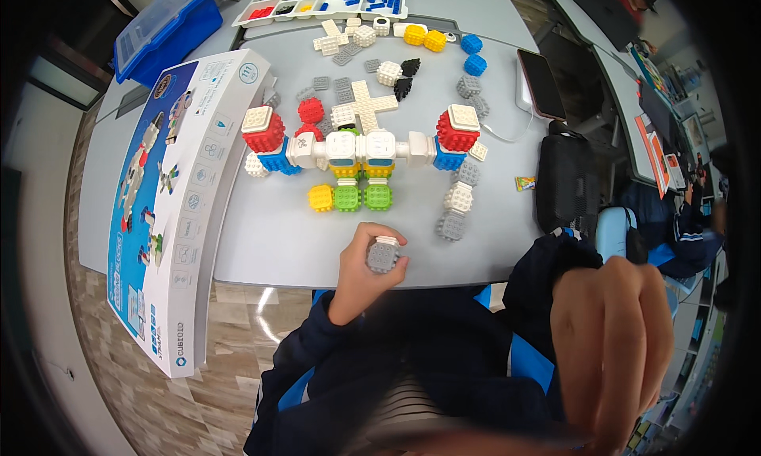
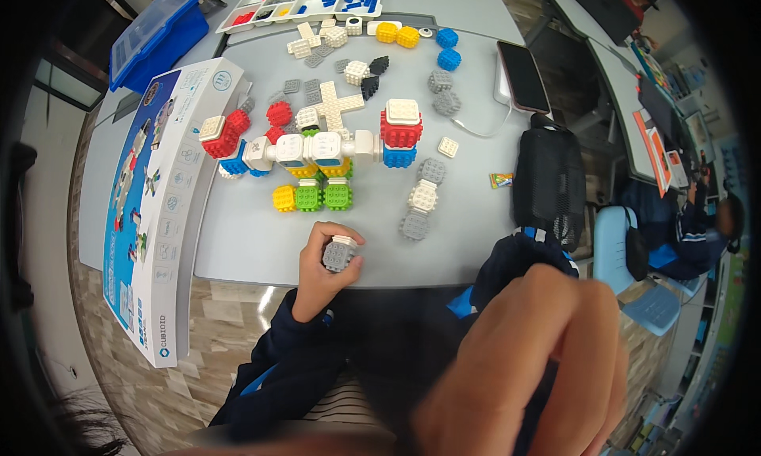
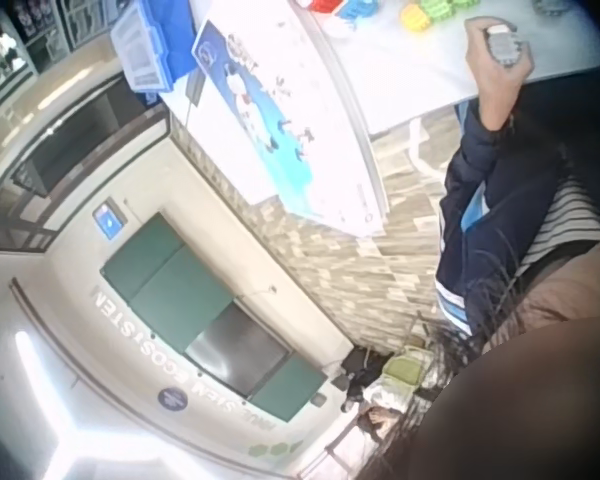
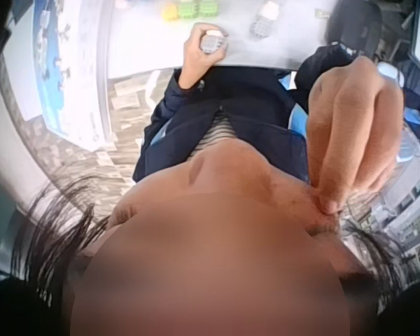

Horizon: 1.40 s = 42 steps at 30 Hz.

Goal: The person assembles a multi-colored block structure on a table using small interlocking plastic blocks. They pick up blocks, connect them into a larger assembly, and place the finished structure into a box.

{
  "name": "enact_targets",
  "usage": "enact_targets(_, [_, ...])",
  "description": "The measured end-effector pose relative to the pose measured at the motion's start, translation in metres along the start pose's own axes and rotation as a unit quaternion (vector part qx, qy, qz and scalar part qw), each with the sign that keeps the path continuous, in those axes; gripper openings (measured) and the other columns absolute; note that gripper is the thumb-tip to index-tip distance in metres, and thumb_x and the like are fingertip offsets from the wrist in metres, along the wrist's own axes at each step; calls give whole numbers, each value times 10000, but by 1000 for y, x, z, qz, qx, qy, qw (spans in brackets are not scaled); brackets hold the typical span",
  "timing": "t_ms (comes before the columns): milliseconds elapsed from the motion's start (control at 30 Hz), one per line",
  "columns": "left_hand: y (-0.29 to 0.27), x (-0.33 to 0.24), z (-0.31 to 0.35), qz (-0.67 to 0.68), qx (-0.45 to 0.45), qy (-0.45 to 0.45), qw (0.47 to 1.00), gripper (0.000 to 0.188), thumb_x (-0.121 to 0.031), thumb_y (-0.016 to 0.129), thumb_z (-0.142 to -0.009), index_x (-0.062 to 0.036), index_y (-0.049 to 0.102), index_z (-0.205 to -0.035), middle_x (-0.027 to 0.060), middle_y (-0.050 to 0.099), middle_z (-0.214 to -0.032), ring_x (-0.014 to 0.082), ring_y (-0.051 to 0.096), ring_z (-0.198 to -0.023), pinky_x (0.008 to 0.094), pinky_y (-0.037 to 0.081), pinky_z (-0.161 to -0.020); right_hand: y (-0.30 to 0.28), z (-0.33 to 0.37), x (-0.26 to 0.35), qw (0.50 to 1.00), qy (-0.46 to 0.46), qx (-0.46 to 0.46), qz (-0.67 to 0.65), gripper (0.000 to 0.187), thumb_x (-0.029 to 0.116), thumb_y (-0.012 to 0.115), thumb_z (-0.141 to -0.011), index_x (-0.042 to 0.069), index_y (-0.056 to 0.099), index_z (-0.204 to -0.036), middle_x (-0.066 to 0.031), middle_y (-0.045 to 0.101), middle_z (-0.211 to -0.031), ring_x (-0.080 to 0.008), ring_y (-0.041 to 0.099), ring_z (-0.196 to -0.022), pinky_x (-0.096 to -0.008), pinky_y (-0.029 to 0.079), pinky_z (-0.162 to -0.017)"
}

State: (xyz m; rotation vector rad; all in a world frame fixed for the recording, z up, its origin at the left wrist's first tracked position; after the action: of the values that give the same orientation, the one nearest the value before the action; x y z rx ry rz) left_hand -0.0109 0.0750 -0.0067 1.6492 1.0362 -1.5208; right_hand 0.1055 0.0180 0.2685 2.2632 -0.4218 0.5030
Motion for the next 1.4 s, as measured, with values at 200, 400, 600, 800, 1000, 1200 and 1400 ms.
enact_targets(200, [0, 1, -1, 2, 5, -5, 1000, 343, -13, 778, -798, -56, 585, -1078, 62, 678, -1015, 151, 657, -954, 286, 510, -870, 0, 1, -5, 988, 7, -118, 104, 96, 6, 656, -949, -53, 732, -943, -210, 730, -1057, -252, 728, -838, -267, 632, -728])
enact_targets(400, [0, 0, -2, 3, 5, 3, 1000, 350, -10, 781, -797, -55, 585, -1084, 64, 681, -1034, 150, 654, -948, 283, 509, -869, -14, 25, 18, 992, 94, 84, 21, 147, 18, 634, -956, -113, 694, -927, -275, 719, -981, -332, 743, -785, -367, 664, -672])
enact_targets(600, [2, 0, 0, -1, 8, 5, 1000, 367, 15, 782, -788, -48, 582, -1089, 71, 675, -1050, 152, 645, -953, 283, 507, -869, 10, 44, 44, 984, -82, 124, 101, 229, 118, 580, -1012, -31, 710, -897, -172, 752, -969, -251, 752, -794, -348, 642, -703])
enact_targets(800, [0, -5, -4, -25, -4, 54, 998, 447, 39, 803, -774, -22, 614, -1175, 103, 638, -1173, 170, 621, -1043, 298, 496, -912, 57, 71, 76, 875, -372, 227, 211, 252, -86, 544, -925, -44, 733, -1086, -105, 698, -1296, -118, 697, -1065, -227, 549, -903])
enact_targets(1000, [4, -9, -6, -18, 11, 62, 998, 488, 82, 789, -783, -3, 621, -1234, 123, 614, -1251, 199, 621, -1121, 338, 490, -998, 37, 58, 63, 871, -228, 292, 324, 213, 169, 581, -986, 12, 706, -916, -102, 723, -983, -191, 717, -834, -269, 578, -697])
enact_targets(1200, [7, 0, -2, 104, -11, 5, 994, 503, 99, 777, -796, 8, 607, -1261, 144, 606, -1300, 210, 614, -1206, 344, 477, -1050, -71, 22, 81, 914, -144, 106, 365, 524, 417, 388, -1080, -5, 627, -881, -180, 684, -777, -248, 705, -674, -271, 513, -574])
enact_targets(1400, [1, -7, -2, 28, -19, 64, 997, 515, 99, 773, -791, -11, 625, -1272, 136, 609, -1296, 231, 619, -1195, 335, 503, -999, -205, -9, 60, 737, 2, -146, 660, 484, 350, 382, -1095, -34, 659, -992, -141, 712, -836, -161, 677, -678, -257, 433, -566])
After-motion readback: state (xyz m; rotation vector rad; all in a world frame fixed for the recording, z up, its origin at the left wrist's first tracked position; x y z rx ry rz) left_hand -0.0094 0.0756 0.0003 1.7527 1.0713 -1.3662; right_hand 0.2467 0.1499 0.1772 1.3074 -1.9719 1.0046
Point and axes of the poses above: each hand's wrist, its own z-axis away from the middle knuckle, its own y-axis out of the palm, x = y × z, the point moved 10 cm from there along -z, towards the middle knuckle
